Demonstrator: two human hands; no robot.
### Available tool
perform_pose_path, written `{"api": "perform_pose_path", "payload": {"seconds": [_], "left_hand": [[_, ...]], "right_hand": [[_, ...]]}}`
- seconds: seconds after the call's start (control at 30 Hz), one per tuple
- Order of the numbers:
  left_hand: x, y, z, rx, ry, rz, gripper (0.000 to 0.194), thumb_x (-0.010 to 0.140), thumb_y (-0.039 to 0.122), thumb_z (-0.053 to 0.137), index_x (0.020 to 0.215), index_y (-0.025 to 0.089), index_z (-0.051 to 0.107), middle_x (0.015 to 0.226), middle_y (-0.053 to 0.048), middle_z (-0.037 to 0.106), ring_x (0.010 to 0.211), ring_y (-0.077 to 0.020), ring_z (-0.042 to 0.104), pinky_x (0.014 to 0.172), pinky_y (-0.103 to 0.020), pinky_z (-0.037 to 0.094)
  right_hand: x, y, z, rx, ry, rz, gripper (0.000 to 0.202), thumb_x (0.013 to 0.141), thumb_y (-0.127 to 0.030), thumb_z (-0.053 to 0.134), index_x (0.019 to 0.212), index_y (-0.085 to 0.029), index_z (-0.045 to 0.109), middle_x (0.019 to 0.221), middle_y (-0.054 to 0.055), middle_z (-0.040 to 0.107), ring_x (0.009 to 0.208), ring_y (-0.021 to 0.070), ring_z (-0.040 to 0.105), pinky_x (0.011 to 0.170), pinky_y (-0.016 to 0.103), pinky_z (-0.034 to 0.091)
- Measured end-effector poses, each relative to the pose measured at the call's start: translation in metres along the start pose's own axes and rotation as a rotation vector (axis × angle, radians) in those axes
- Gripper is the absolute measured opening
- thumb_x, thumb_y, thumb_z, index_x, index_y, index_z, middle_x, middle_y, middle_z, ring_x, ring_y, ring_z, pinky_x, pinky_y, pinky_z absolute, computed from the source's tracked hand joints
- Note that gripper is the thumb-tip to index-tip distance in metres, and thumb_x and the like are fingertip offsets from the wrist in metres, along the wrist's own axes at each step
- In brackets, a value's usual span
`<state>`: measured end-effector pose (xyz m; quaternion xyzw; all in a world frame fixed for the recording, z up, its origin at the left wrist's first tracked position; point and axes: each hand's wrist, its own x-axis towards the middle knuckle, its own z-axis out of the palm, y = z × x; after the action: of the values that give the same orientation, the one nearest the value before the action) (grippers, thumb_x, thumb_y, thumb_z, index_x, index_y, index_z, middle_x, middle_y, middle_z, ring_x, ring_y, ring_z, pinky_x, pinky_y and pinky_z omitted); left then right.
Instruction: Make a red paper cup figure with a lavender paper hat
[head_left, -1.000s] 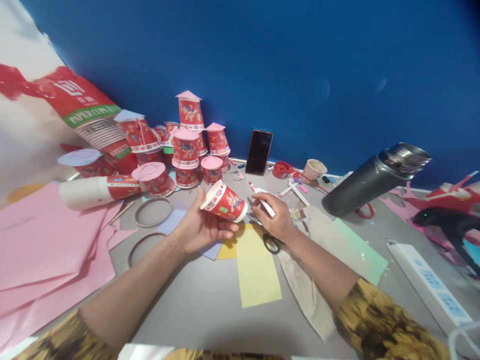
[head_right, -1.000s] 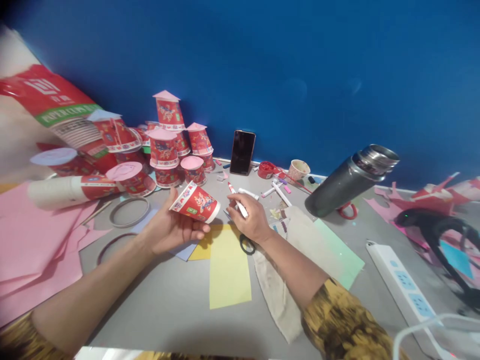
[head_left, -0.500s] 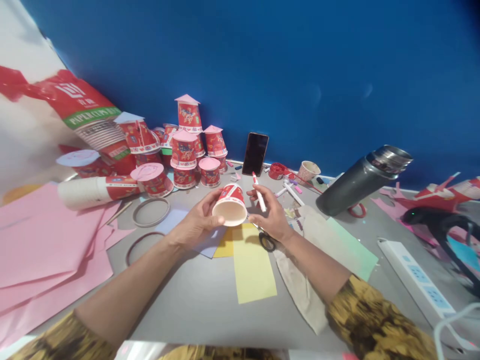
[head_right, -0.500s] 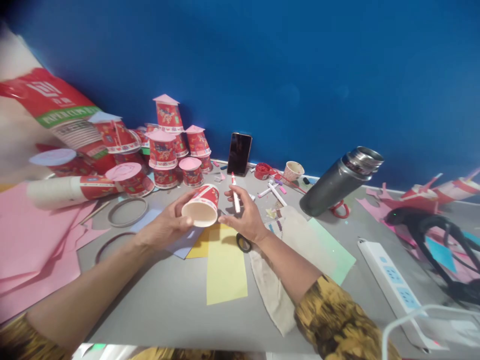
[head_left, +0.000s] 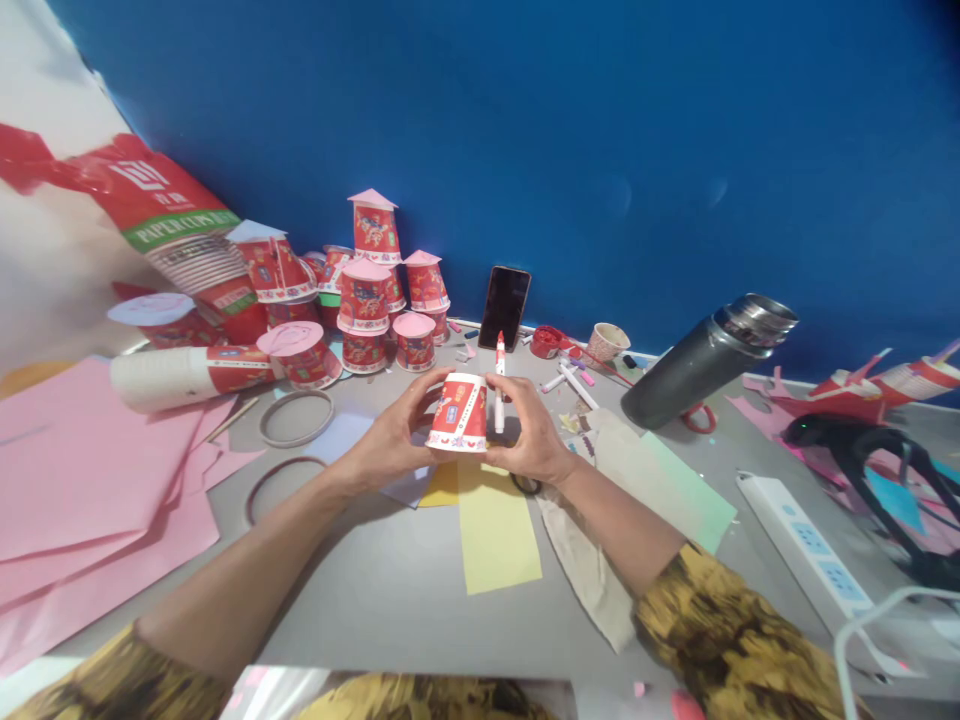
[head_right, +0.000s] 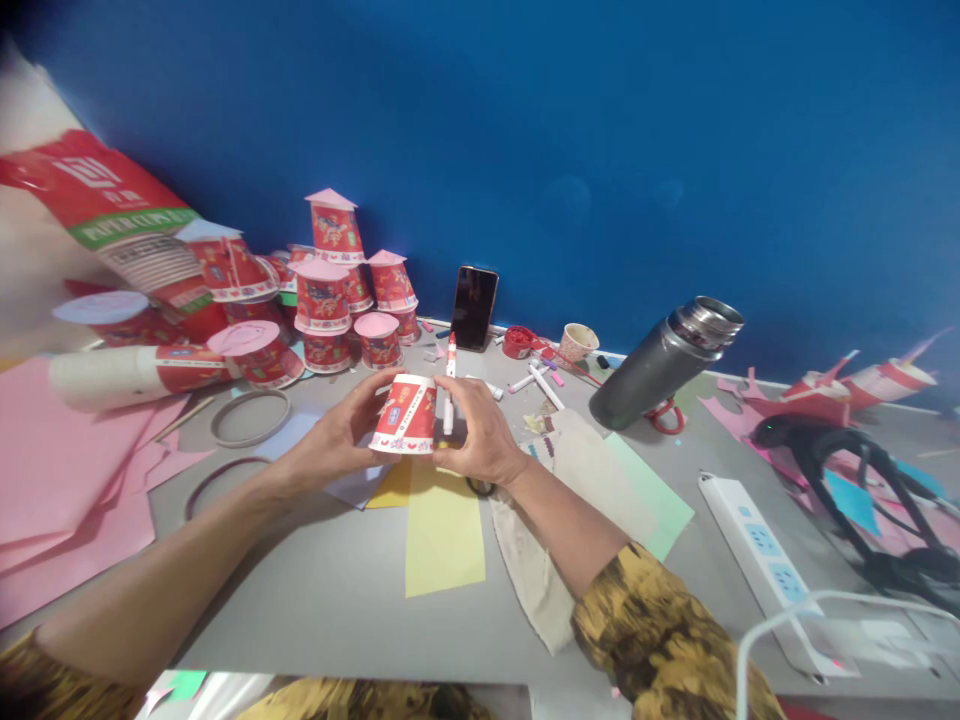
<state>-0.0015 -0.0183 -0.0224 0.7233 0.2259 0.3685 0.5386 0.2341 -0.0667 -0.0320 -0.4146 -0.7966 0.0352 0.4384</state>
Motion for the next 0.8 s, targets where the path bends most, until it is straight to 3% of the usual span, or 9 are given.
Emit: {"api": "perform_pose_path", "payload": {"seconds": [0.13, 0.27, 0.37, 0.47, 0.6, 0.8], "left_hand": [[-0.002, 0.001, -0.002, 0.196, 0.011, 0.002, 0.105, 0.071, 0.038, 0.089, 0.158, 0.036, 0.031, 0.167, -0.014, 0.025, 0.149, -0.0417, 0.040, 0.113, -0.056, 0.049], [-0.003, 0.005, -0.004, 0.341, 0.035, 0.060, 0.104, 0.077, 0.039, 0.085, 0.161, 0.038, 0.023, 0.166, -0.014, 0.022, 0.150, -0.0393, 0.037, 0.108, -0.055, 0.054], [-0.003, 0.008, -0.004, 0.560, 0.003, 0.176, 0.099, 0.080, 0.033, 0.082, 0.161, 0.035, 0.025, 0.165, -0.014, 0.025, 0.155, -0.0387, 0.026, 0.114, -0.058, 0.048], [-0.003, 0.010, -0.005, 0.676, -0.035, 0.262, 0.086, 0.085, 0.030, 0.077, 0.158, 0.031, 0.032, 0.159, -0.015, 0.038, 0.152, -0.0364, 0.033, 0.123, -0.060, 0.036], [-0.001, 0.010, -0.009, 0.585, -0.018, 0.196, 0.076, 0.085, 0.033, 0.077, 0.152, 0.030, 0.042, 0.155, -0.012, 0.048, 0.144, -0.0347, 0.047, 0.119, -0.055, 0.043], [0.003, 0.009, -0.010, 0.041, -0.045, 0.019, 0.080, 0.077, 0.030, 0.086, 0.144, 0.033, 0.045, 0.156, -0.010, 0.049, 0.145, -0.0349, 0.048, 0.120, -0.052, 0.042]], "right_hand": [[0.001, 0.000, 0.000, -0.140, 0.056, -0.079, 0.088, 0.083, -0.055, 0.077, 0.154, -0.023, 0.035, 0.135, 0.017, 0.062, 0.120, 0.0366, 0.059, 0.102, 0.056, 0.050], [0.000, 0.002, 0.001, -0.222, 0.025, -0.101, 0.088, 0.086, -0.053, 0.075, 0.156, -0.020, 0.032, 0.136, 0.019, 0.062, 0.122, 0.0375, 0.058, 0.104, 0.057, 0.047], [-0.001, 0.003, 0.003, -0.262, -0.019, -0.119, 0.084, 0.090, -0.054, 0.070, 0.156, -0.018, 0.032, 0.138, 0.020, 0.061, 0.123, 0.0381, 0.056, 0.107, 0.057, 0.045], [-0.002, 0.001, 0.003, -0.258, -0.040, -0.109, 0.080, 0.092, -0.053, 0.069, 0.155, -0.018, 0.034, 0.139, 0.019, 0.061, 0.125, 0.0372, 0.056, 0.109, 0.056, 0.044], [0.001, -0.002, 0.001, -0.142, -0.004, -0.078, 0.088, 0.084, -0.059, 0.076, 0.152, -0.020, 0.038, 0.137, 0.019, 0.062, 0.123, 0.0358, 0.058, 0.107, 0.055, 0.046], [0.004, -0.003, -0.005, 0.090, 0.022, 0.034, 0.097, 0.075, -0.061, 0.084, 0.152, -0.023, 0.039, 0.143, 0.018, 0.058, 0.127, 0.0339, 0.056, 0.106, 0.050, 0.049]]}}
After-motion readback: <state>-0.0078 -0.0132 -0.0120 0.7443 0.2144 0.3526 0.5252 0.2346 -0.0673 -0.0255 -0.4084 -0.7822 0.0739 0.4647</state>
